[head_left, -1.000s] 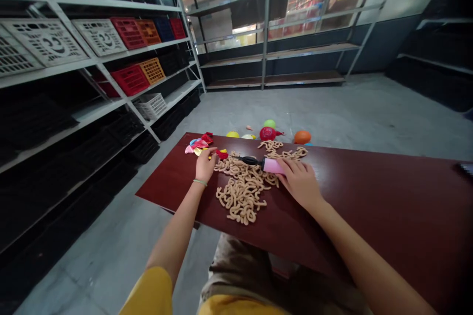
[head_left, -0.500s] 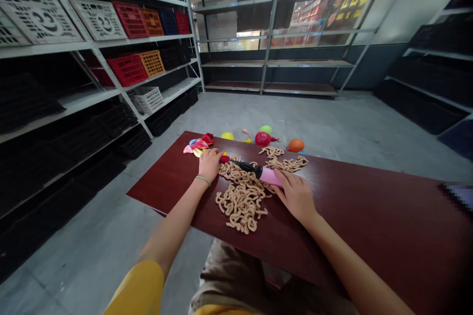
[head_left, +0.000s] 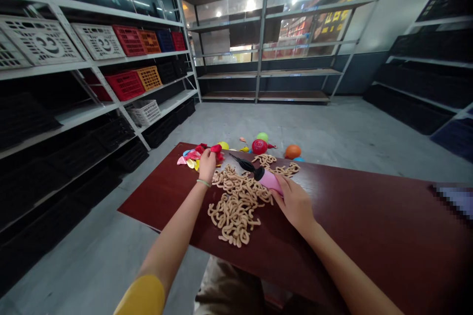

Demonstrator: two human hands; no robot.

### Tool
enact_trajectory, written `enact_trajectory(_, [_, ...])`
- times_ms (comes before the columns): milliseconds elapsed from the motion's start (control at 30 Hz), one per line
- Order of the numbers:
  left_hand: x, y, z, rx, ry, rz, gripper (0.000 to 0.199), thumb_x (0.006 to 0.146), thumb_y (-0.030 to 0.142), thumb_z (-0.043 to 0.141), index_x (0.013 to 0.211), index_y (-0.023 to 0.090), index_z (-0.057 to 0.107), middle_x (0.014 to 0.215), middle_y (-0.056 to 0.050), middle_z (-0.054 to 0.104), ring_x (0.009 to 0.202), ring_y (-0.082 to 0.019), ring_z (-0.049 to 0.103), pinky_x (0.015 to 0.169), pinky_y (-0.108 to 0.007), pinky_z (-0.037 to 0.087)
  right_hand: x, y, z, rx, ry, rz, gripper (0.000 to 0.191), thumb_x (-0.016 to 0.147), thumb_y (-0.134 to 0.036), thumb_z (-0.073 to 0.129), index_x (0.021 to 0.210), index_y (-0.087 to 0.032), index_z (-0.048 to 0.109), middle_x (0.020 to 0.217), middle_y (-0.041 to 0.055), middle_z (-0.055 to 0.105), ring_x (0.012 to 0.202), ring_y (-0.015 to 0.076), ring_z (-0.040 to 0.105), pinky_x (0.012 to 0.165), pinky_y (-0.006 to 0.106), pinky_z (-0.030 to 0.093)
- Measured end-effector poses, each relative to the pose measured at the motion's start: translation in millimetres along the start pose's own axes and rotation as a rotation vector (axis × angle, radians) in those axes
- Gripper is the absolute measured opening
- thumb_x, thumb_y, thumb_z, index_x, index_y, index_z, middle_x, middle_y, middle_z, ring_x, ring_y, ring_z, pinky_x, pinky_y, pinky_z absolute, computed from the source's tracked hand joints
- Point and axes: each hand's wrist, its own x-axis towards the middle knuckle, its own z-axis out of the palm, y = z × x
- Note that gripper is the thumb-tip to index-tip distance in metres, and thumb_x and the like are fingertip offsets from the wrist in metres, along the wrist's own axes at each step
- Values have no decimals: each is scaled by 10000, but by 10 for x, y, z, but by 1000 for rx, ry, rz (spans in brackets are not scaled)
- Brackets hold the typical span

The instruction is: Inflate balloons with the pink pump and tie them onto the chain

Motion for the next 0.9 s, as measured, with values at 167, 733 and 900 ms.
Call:
enact_trajectory(167, [-63,-113,463,-422,-16,-384,93,790,221,591,765,168,519,562,45,542,456,-71,525,589,-242,530,-1,36,-47,-2,-8,77,462,968,-381,461,1383,-179,451,1237,115,638,1032,246,645,812,353,523])
enact_trajectory(733, [-140,-255,366,-662,-106,-313,119,855,182,593,928,201,501,976,-62,719,863,-153,709,820,-304,550,7,25,-49,-45,-116,-30,465,964,-451,459,1350,-193,502,1206,104,659,975,242,655,772,342,507])
enact_trajectory(900, [-162,-253,358,-686,-120,-241,183,874,206,596,1040,219,518,1123,-75,699,1082,-181,664,959,-343,504,-4,27,-39,-79,-131,-55,462,966,-459,453,1330,-183,520,1208,107,659,968,243,653,763,345,497])
